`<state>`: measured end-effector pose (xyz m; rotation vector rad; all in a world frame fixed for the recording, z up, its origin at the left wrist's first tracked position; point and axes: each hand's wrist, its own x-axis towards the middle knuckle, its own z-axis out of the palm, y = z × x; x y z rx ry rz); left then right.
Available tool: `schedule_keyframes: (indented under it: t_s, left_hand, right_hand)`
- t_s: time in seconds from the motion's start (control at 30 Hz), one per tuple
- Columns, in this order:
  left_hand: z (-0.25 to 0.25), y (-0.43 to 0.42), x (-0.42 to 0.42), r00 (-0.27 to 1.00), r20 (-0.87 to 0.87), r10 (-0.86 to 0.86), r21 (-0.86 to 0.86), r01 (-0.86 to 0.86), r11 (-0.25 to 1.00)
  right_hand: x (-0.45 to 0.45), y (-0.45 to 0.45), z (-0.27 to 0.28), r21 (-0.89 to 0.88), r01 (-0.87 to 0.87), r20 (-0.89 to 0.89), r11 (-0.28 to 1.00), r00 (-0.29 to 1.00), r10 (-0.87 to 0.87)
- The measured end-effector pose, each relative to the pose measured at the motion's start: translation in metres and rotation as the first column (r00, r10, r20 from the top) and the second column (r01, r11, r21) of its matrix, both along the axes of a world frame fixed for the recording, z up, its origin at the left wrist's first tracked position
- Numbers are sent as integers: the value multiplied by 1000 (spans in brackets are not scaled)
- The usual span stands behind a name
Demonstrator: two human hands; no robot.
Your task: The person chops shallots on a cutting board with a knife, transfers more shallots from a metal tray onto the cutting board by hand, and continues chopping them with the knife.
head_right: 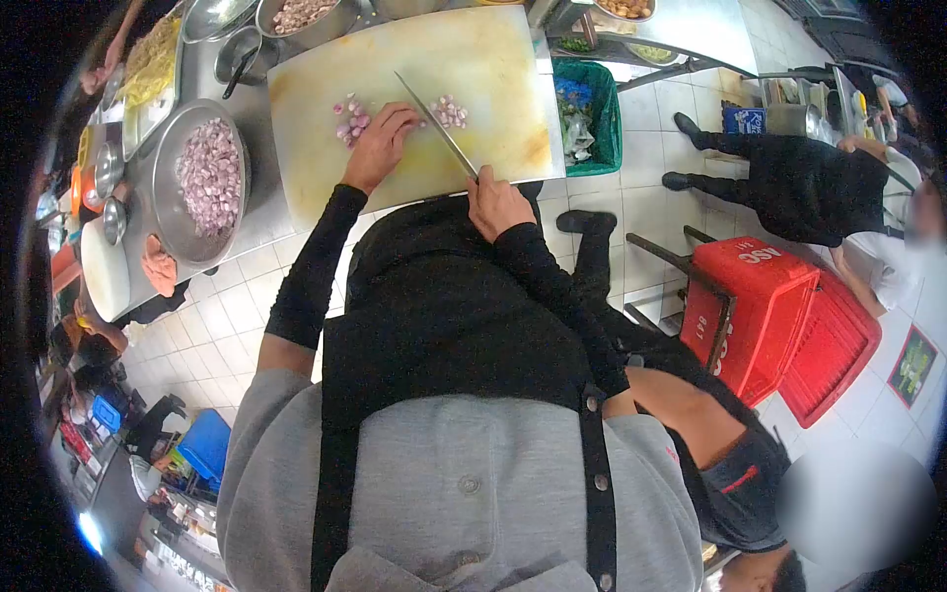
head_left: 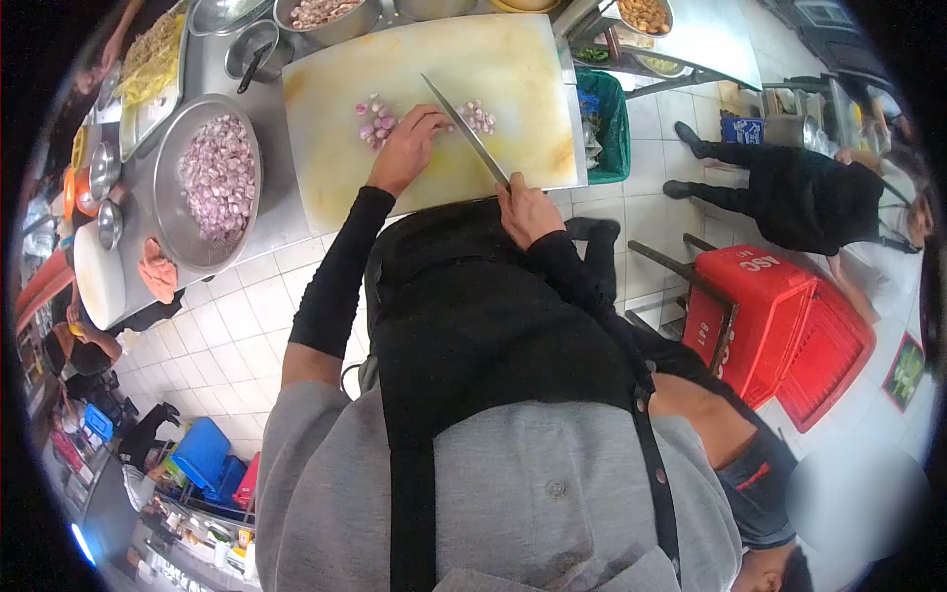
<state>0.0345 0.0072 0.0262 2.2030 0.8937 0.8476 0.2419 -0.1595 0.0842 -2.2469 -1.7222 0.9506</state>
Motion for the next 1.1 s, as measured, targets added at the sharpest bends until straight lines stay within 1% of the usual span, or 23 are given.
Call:
schedule_keyframes:
  t_s: [0.03, 0.13, 0.23, 0.33, 0.47, 0.6, 0.7, 0.8, 0.83, 0.9, 1.0, 1.03, 1.1]
  left_hand:
    - [1, 3, -1, 999, -27, -45, 12, 45, 999]
    - [-4, 4, -4, 992, -104, -70, 87, 80, 993]
    - [-8, 3, -5, 992, -116, -59, 108, 72, 992]
    - [-4, -7, -7, 993, -114, -30, 35, 34, 999]
    - [-11, -12, -7, 996, -87, -11, 78, 18, 997]
    - [-14, -10, -7, 992, -119, -26, 70, 35, 997]
    - [-15, -7, -9, 990, -132, -41, 93, 54, 994]
    - [-20, -5, -10, 987, -153, -48, 80, 60, 995]
    - [-22, -6, -10, 985, -164, -48, 66, 59, 996]
    - [-22, -6, -11, 988, -149, -48, 112, 65, 992]
    - [-23, -7, -10, 989, -139, -53, 142, 73, 987]
    - [-24, -7, -10, 989, -140, -49, 146, 70, 987]
    - [-23, -7, -11, 988, -143, -56, 121, 73, 990]
  right_hand:
    - [-1, 0, 1, 13, -9, -3, 1000, 1000, 9]
    - [-3, 1, 3, 45, -27, 1, 999, 1000, 27]
    - [-4, 2, 4, 37, -29, 22, 999, 999, 29]
    - [-4, 2, 4, 8, -33, 37, 999, 999, 33]
    - [-5, 1, 5, 21, -35, 34, 999, 999, 34]
    - [-3, 1, 10, -15, -44, 37, 999, 998, 44]
    - [1, 0, 21, -1, -66, 27, 998, 997, 66]
    - [1, 0, 39, -48, -82, 88, 996, 992, 85]
    - [2, -1, 39, -42, -87, 78, 995, 993, 90]
    - [2, -3, 36, -31, -98, 55, 995, 994, 99]
    - [-4, 1, 14, 13, -63, 37, 998, 997, 62]
    - [-1, 0, 11, 1, -65, 47, 998, 997, 65]
    - [-3, 4, 29, -28, -69, 58, 997, 996, 70]
